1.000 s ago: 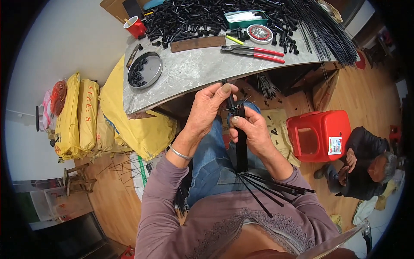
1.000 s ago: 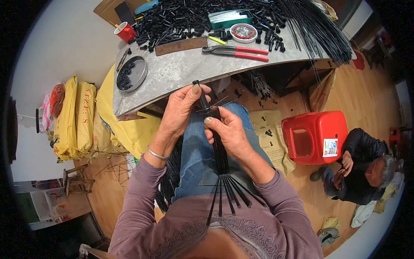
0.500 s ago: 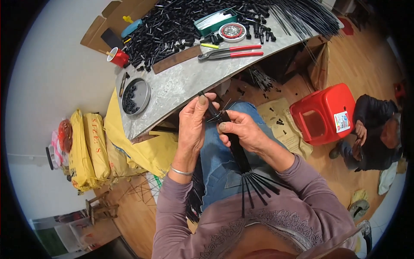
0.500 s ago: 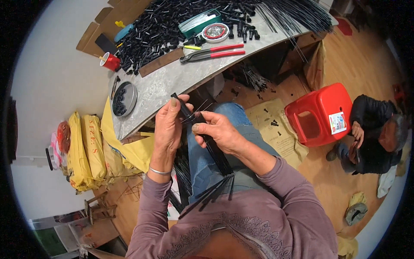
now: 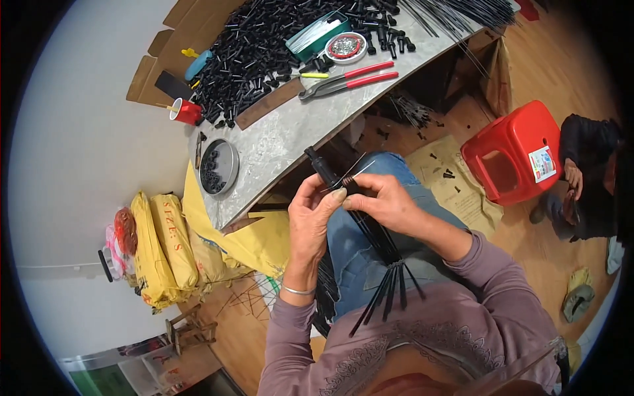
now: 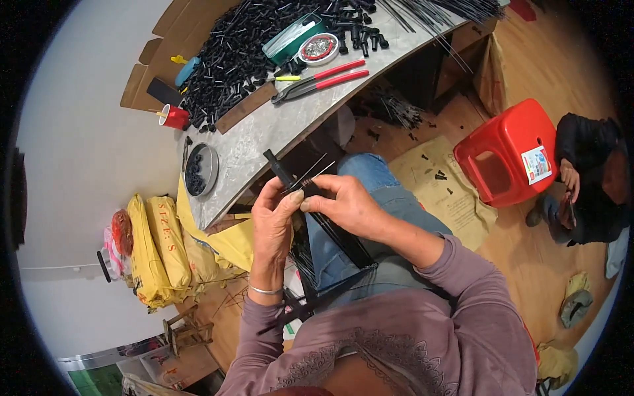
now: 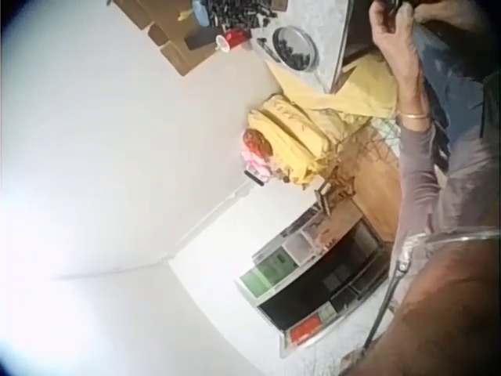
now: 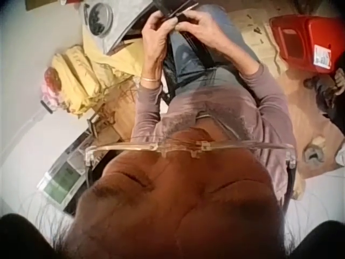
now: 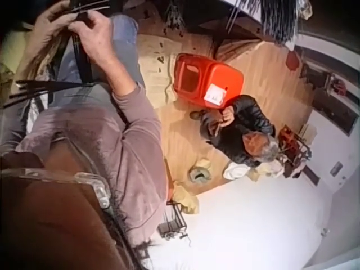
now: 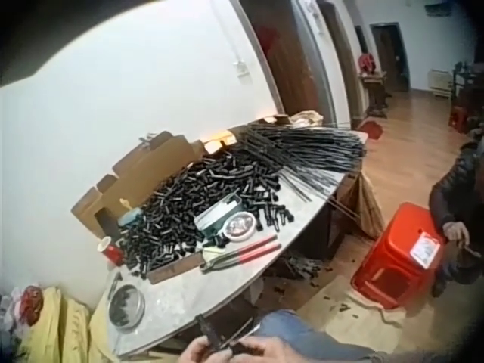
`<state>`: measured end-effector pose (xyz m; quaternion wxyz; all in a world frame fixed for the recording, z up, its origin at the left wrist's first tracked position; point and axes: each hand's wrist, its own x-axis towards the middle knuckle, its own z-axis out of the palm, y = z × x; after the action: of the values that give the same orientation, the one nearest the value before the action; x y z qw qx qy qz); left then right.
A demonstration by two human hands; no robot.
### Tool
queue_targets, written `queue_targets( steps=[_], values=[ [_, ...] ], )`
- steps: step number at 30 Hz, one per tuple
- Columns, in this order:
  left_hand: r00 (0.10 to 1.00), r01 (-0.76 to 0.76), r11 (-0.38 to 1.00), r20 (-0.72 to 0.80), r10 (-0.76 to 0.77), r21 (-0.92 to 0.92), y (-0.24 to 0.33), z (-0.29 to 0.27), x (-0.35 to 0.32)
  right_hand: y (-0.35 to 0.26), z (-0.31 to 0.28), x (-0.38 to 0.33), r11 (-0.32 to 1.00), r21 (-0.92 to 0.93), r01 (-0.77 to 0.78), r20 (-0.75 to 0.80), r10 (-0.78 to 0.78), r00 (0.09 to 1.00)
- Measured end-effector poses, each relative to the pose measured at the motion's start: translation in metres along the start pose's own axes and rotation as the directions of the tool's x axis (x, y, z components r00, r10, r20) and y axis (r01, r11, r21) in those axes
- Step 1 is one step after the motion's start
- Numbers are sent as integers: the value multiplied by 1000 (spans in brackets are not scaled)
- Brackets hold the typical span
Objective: Assembling and securing black cable ties into bundles using hand tools at a workbench.
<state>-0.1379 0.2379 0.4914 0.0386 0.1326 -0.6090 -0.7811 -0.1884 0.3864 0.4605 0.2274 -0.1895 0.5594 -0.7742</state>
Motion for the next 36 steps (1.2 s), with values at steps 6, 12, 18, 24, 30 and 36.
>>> queue_targets(
  steps=[6, 12, 18, 24, 30, 36],
  values=[
    [999, -40, 999, 14, 40, -33, 0, 3, -7, -15, -21, 12, 935, -319, -155, 177, 219, 960],
    [995, -88, 996, 33, 89, -31, -8, 0, -9, 9, -31, 20, 959, -17, -284, 348, 272, 897],
    [989, -120, 990, 79, 126, -80, -16, -2, -7, 24, -35, 24, 899, 132, -418, 444, 324, 836],
    [972, -181, 981, 135, 190, -75, -18, -1, -3, 28, -32, 17, 892, 186, -412, 449, 296, 843],
    [983, -164, 959, 47, 180, -231, -32, -8, -2, 16, -23, 8, 876, 201, -437, 337, 357, 871],
    [984, -133, 931, 68, 165, -340, -33, -9, -3, 17, -20, 6, 888, 182, -421, 293, 360, 886]
  ],
)
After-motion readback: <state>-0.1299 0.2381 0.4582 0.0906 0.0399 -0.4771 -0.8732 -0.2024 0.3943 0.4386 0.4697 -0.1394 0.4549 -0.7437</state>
